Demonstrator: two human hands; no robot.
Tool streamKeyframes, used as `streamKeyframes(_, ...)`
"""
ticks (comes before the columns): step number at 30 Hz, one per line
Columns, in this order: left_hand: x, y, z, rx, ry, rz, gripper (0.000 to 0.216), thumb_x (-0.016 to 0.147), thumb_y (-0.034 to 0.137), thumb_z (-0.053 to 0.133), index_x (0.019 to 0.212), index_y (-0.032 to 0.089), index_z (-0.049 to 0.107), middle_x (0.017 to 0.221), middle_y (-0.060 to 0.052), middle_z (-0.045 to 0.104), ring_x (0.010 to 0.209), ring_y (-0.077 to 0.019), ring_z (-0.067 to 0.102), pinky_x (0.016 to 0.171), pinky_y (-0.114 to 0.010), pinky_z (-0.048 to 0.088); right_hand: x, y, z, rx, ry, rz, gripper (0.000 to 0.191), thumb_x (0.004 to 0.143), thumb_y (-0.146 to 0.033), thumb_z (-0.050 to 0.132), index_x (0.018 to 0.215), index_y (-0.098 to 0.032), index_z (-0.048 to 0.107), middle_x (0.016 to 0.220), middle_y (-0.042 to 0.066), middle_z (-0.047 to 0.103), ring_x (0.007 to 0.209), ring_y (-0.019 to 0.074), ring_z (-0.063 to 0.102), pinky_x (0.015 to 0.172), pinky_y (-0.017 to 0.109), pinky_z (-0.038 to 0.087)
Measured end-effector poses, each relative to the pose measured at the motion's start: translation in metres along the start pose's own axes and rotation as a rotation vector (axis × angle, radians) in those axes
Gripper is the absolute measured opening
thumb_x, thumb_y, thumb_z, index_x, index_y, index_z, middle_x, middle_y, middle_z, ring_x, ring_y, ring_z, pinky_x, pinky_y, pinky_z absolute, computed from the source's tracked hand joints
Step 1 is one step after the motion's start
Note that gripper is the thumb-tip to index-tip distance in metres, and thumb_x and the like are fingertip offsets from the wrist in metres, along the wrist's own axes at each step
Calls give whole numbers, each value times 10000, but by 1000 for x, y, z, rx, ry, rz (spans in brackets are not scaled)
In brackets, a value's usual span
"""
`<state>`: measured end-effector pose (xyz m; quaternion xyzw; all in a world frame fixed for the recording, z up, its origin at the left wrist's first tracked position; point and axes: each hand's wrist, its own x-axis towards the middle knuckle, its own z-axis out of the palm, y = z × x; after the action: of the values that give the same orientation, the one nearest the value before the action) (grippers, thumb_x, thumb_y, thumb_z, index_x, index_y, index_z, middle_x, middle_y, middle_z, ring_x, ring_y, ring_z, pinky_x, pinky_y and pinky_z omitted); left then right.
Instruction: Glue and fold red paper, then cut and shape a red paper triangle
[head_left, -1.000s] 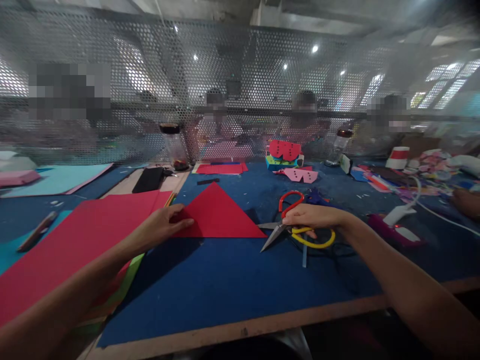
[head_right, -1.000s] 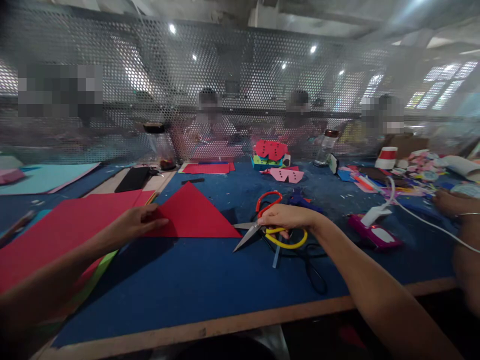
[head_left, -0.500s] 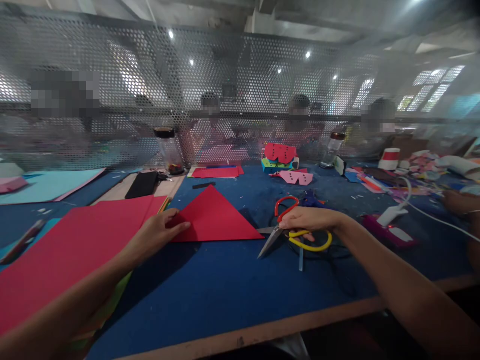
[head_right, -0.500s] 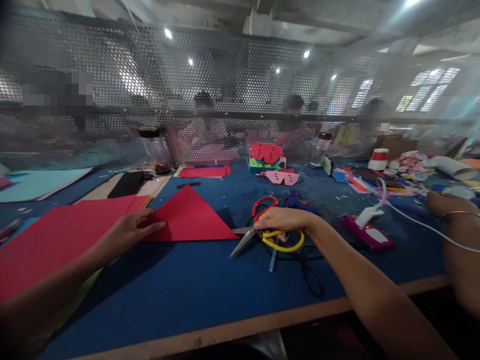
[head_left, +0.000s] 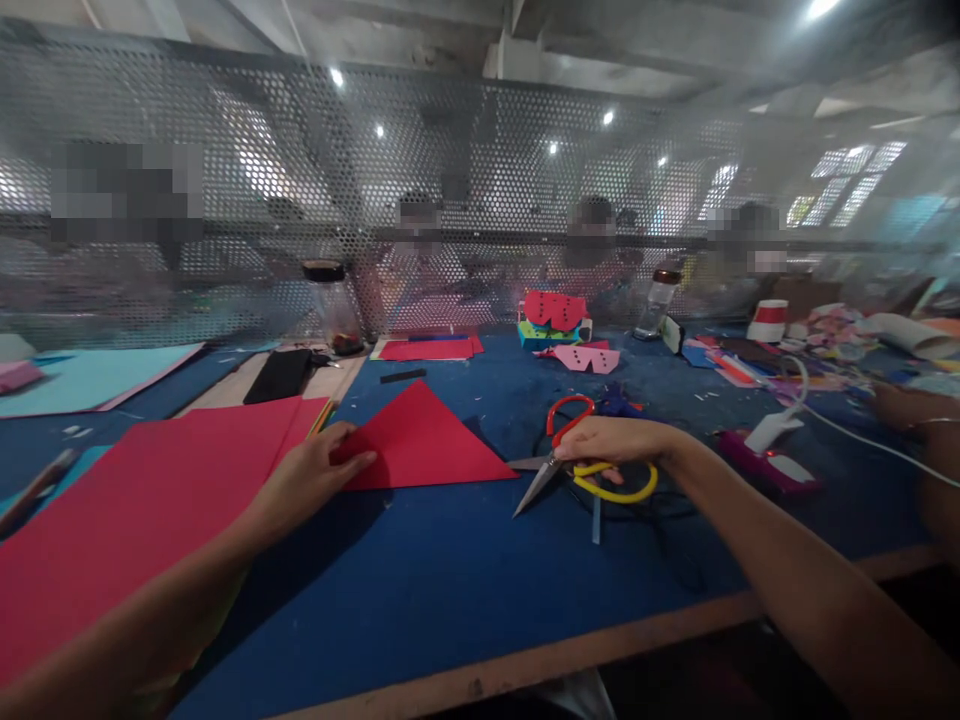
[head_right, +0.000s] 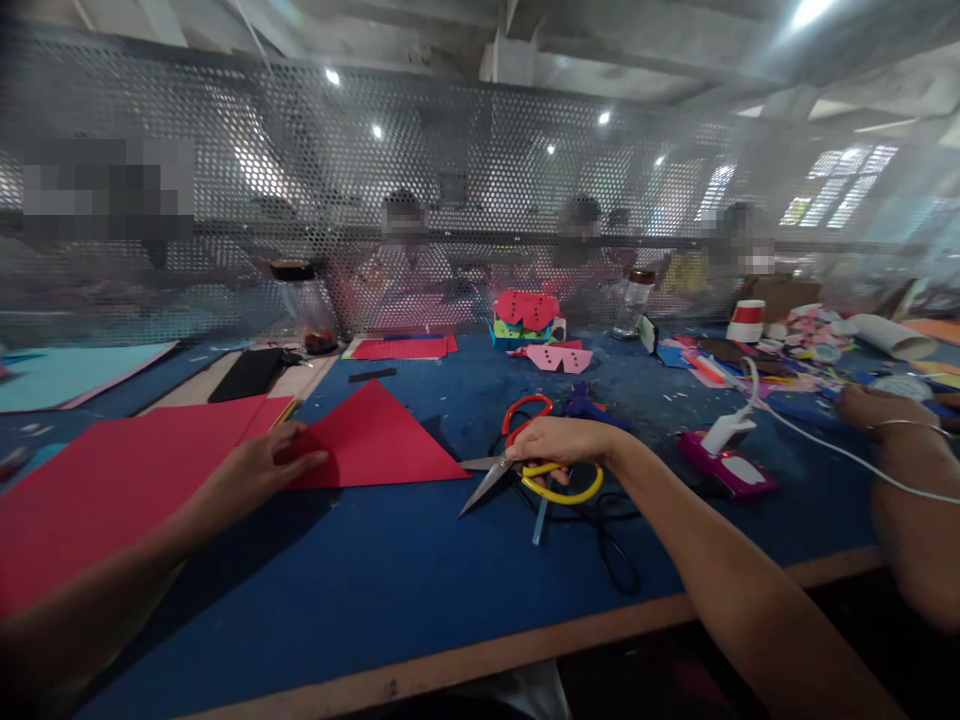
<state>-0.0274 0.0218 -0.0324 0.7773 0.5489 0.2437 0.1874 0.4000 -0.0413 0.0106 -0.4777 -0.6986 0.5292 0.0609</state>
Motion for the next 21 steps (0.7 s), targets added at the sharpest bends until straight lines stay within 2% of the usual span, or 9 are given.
streamKeyframes(3,1,1,1,-46,-19,12,465,832,625,573,1014,199,616,1009,-77,715,937,-305,685,770,-373,502,-1,1,-1,-10,6,1,448,952,-569,529,754,-167,524,571,-56,510,379,41,418,390,179,329)
streamKeyframes(6,1,3,3,-45,19,-1,501,810,647,578,1006,189,626,1024,-92,716,975,-321,682,804,-386,507,-3,1,-3,-25,20,1,454,948,-584,523,777,-164,536,596,-46,531,386,42,425,387,180,316)
streamKeyframes(12,-2,4,4,18,34,-15,547,832,626,562,1132,172,618,1175,-136,695,1083,-345,658,869,-417,510,-3,0,-3,-79,12,-12,497,949,-616,501,755,-161,540,588,-54,496,398,49,464,410,185,353)
streamKeyframes(16,-3,3,5,20,52,-9,549,842,605,573,1183,175,596,1215,-137,683,1134,-354,638,927,-441,491,-2,4,-3,-27,-1,6,473,944,-607,513,749,-176,507,600,-41,527,407,58,475,405,187,356)
streamKeyframes(21,-4,5,1,-37,28,-8,492,854,625,574,1065,183,613,1076,-112,717,1001,-342,682,819,-411,513,-2,7,-4,-52,14,15,473,949,-607,510,767,-171,527,625,-17,587,414,59,479,393,184,334)
